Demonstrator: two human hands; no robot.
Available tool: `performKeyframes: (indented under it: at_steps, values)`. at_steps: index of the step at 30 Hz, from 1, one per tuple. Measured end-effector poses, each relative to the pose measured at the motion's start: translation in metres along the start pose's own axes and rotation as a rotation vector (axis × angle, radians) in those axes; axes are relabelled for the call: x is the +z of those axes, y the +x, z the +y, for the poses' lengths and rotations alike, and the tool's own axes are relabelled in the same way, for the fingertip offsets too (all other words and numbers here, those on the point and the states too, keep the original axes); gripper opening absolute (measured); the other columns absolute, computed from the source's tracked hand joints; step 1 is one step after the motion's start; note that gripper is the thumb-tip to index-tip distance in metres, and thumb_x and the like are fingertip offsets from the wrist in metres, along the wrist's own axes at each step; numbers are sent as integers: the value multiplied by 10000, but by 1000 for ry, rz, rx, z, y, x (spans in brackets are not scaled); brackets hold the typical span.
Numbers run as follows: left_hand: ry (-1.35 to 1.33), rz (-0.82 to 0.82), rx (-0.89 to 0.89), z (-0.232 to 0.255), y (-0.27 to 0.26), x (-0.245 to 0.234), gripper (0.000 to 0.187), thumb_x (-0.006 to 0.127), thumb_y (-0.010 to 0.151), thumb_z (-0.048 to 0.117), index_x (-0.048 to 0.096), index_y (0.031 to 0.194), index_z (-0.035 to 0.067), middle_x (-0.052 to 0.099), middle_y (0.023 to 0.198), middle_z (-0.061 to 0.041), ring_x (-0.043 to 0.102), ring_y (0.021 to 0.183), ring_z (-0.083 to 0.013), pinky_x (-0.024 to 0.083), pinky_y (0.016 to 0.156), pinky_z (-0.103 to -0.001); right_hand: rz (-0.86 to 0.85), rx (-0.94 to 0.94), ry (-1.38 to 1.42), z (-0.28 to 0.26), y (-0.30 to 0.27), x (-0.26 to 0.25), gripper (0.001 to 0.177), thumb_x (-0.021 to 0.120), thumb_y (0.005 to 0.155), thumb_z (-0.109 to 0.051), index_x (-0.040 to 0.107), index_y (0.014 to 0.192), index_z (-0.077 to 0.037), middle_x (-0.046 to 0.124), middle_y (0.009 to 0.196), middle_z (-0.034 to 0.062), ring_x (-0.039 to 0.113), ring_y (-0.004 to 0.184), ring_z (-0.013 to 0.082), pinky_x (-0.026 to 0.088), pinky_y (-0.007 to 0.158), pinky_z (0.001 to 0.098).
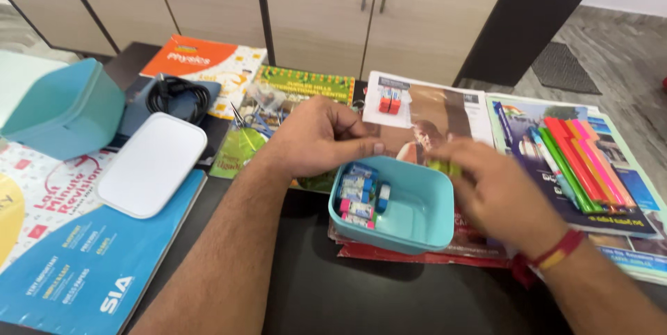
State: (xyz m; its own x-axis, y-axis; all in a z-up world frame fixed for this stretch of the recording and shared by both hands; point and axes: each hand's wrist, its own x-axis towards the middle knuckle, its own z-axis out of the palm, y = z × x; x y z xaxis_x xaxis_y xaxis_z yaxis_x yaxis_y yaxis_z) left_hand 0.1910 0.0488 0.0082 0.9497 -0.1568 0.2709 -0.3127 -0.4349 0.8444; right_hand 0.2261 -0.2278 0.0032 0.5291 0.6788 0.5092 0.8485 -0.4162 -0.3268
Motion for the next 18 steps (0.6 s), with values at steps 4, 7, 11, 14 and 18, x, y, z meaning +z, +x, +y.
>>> performKeyframes:
  at_steps: [4, 7, 11, 14, 18]
  values:
    - [55, -22, -14, 1, -3, -2, 244, 889, 718, 294, 813, 789, 73, 722, 642, -9, 602, 584, -50, 480, 548, -260, -110, 152, 12, -2, -6, -1, 369, 664, 826, -56, 725, 1184, -117, 732, 1062, 124, 712, 953, 290, 558, 847, 392]
    - [55, -69, -32, 1, -7, -2, 223, 865, 726, 286, 837, 844, 98, 772, 686, 8, 666, 606, -36, 531, 581, -240, -165, 362, 42, -6, -3, -1, 416, 737, 823, -142, 711, 1236, -182, 742, 1010, 86, 740, 859, 225, 583, 778, 354]
    - [-43, -82, -41, 3, -8, -1, 233, 859, 753, 264, 829, 852, 56, 779, 705, -16, 661, 616, -42, 528, 572, -238, -148, 459, 12, -7, -2, -9, 587, 823, 784, -171, 696, 1351, -255, 724, 941, 97, 689, 787, 211, 567, 747, 345]
    - [-46, -95, -88, 2, -8, 0, 233, 864, 752, 251, 825, 839, 38, 756, 675, -19, 631, 581, -47, 495, 528, -240, -110, 407, 75, -1, -4, -10, 573, 808, 746, -109, 695, 1299, -201, 752, 1020, 60, 683, 797, 156, 573, 742, 320]
    - [-23, -110, -113, 3, -8, -2, 230, 865, 757, 255, 831, 836, 41, 718, 631, -3, 563, 518, -45, 428, 461, -250, -57, 429, 264, 8, -8, -13, 716, 810, 780, -56, 601, 1461, -132, 823, 1180, 13, 644, 787, 152, 585, 738, 298]
